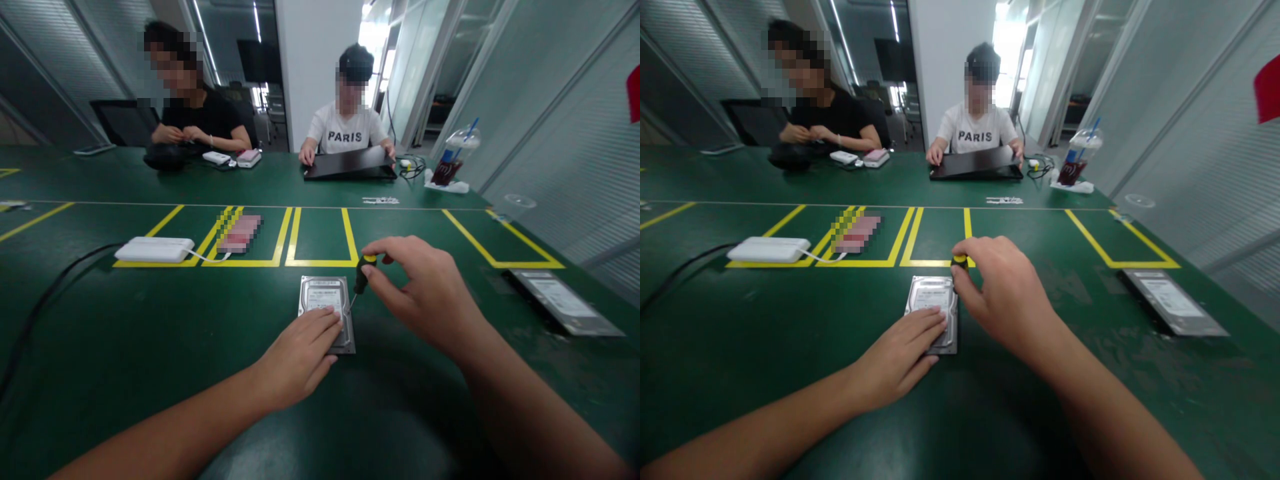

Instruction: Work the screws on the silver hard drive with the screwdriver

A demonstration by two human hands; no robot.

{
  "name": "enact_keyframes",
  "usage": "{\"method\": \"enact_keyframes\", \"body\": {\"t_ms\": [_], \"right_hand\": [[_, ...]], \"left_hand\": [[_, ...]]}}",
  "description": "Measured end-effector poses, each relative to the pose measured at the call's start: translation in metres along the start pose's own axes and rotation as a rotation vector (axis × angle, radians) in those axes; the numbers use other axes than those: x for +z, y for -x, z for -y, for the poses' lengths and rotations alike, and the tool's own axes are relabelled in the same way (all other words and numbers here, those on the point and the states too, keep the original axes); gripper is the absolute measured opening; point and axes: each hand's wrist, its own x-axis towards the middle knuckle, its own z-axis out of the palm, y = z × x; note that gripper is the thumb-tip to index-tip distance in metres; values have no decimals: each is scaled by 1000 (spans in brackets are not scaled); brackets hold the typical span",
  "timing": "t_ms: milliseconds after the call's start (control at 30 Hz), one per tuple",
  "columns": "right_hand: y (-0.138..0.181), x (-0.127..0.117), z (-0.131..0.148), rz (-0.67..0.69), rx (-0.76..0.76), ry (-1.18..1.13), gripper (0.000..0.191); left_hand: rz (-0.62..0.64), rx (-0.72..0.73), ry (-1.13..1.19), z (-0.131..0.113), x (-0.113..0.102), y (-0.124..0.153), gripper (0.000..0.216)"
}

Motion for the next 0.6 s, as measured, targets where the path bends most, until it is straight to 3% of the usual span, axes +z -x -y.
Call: {"method": "enact_keyframes", "body": {"t_ms": [600], "right_hand": [[-1,1,-1,-2,4,0,12]], "left_hand": [[-4,-1,0,1,0,0,55]]}}
